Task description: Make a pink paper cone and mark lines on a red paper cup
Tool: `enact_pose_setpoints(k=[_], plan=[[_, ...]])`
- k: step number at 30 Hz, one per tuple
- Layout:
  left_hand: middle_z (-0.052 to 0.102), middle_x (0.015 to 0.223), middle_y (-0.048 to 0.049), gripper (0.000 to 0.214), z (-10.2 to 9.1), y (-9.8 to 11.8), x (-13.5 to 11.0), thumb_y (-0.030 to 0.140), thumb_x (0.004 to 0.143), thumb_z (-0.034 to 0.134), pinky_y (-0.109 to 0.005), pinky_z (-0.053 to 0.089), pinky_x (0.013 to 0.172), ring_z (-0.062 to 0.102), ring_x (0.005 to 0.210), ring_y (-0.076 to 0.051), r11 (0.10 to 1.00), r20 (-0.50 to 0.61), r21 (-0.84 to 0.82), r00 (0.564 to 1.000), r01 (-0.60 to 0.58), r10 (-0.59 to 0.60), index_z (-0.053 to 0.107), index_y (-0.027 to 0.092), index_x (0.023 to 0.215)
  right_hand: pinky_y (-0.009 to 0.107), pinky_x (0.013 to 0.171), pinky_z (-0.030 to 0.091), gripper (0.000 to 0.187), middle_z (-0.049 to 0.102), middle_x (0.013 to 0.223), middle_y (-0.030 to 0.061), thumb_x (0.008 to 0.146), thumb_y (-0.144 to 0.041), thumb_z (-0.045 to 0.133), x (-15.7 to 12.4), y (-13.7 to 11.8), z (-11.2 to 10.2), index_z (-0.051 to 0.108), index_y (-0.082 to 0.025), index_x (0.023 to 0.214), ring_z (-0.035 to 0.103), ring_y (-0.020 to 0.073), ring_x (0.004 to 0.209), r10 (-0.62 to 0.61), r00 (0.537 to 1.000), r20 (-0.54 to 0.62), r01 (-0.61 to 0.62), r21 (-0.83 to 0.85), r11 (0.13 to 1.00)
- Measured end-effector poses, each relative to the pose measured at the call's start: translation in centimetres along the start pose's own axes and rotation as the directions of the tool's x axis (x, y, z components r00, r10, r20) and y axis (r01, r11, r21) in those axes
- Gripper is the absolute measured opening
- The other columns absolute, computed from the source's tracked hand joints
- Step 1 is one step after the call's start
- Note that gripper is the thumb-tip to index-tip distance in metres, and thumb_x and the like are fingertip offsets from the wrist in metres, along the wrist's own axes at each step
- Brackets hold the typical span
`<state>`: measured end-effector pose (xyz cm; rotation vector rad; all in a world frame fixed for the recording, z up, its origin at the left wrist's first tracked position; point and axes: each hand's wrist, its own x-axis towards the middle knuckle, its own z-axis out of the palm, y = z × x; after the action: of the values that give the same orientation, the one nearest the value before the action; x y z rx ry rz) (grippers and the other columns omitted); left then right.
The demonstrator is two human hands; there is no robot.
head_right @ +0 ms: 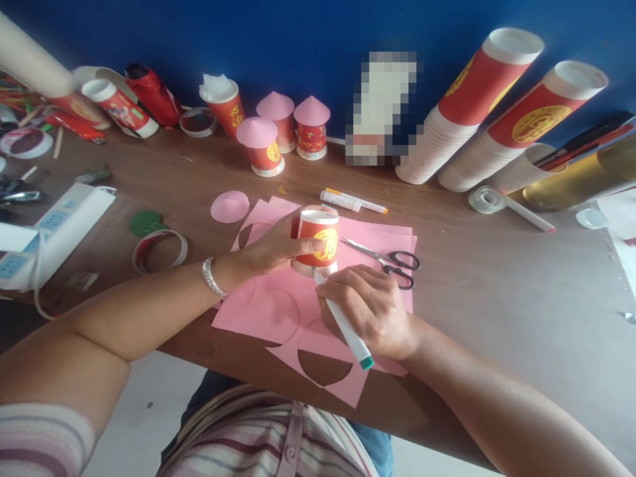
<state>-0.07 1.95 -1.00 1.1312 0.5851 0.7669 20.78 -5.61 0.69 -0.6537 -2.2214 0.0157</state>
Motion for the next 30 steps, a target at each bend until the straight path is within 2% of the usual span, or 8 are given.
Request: enact_pose_setpoints(k=[6, 13, 19, 24, 30], plan=[[0.064, 0.093, -0.0019, 0.041, -0.25, -0.35, 0.08, 0.036, 0.081, 0.088, -0.026, 0.054, 0.069, 0.065, 0.082, -0.015, 1.0, 0.007, -0.017, 1.0, -0.007, 0.007, 0.064, 0.021, 0.112, 0.032, 0.059, 0.06, 0.026, 0.07, 0.083, 0.0028, 0.09, -0.002, 0.062, -0.1, 0.01, 0.02, 0.061, -0.021, 0.108, 0.068, 0.0181, 0.068, -0.001, 1.0, 0.005, 0.001, -0.008, 1.0], [0.066, 0.095, -0.0032, 0.041, -0.38, -0.78, 0.22, 0.037, 0.082, 0.088, -0.026, 0.054, 0.068, 0.069, 0.083, -0.016, 0.999, 0.021, -0.021, 0.999, -0.028, 0.028, 0.064, 0.02, 0.11, 0.032, 0.062, 0.06, 0.029, 0.071, 0.085, 0.0043, 0.088, 0.002, 0.064, 0.18, -0.05, -0.05, 0.06, -0.019, 0.108, 0.068, 0.0173, 0.071, -0.012, 0.999, 0.033, 0.011, 0.015, 1.0], [0.068, 0.099, -0.0044, 0.05, -0.37, -0.82, 0.12, 0.04, 0.081, 0.089, -0.024, 0.053, 0.065, 0.069, 0.085, -0.017, 1.0, -0.015, -0.014, 1.0, 0.006, -0.006, 0.061, 0.021, 0.118, 0.03, 0.064, 0.059, 0.026, 0.072, 0.088, 0.0062, 0.088, 0.003, 0.065, 0.3, -0.09, -0.03, 0.061, -0.017, 0.104, 0.067, 0.0162, 0.071, -0.015, 0.999, 0.046, 0.014, 0.022, 1.0], [0.07, 0.098, -0.0051, 0.051, -0.38, -0.79, 0.08, 0.042, 0.082, 0.089, -0.024, 0.051, 0.062, 0.07, 0.085, -0.018, 1.0, 0.0, 0.001, 1.0, 0.015, -0.015, 0.061, 0.021, 0.119, 0.029, 0.066, 0.058, 0.024, 0.071, 0.09, 0.0053, 0.091, 0.001, 0.064, 0.26, -0.01, 0.04, 0.062, -0.017, 0.107, 0.066, 0.0151, 0.073, -0.013, 0.999, 0.05, 0.012, 0.024, 1.0], [0.071, 0.101, -0.0057, 0.05, -0.39, -0.69, 0.09, 0.04, 0.082, 0.089, -0.027, 0.055, 0.071, 0.071, 0.089, -0.018, 1.0, -0.018, 0.03, 1.0, 0.007, -0.006, 0.064, 0.021, 0.12, 0.029, 0.068, 0.058, 0.02, 0.073, 0.092, 0.0051, 0.094, -0.003, 0.064, 0.33, 0.09, -0.1, 0.062, -0.018, 0.108, 0.067, 0.0152, 0.075, -0.01, 0.998, 0.06, 0.008, 0.033, 0.999]])
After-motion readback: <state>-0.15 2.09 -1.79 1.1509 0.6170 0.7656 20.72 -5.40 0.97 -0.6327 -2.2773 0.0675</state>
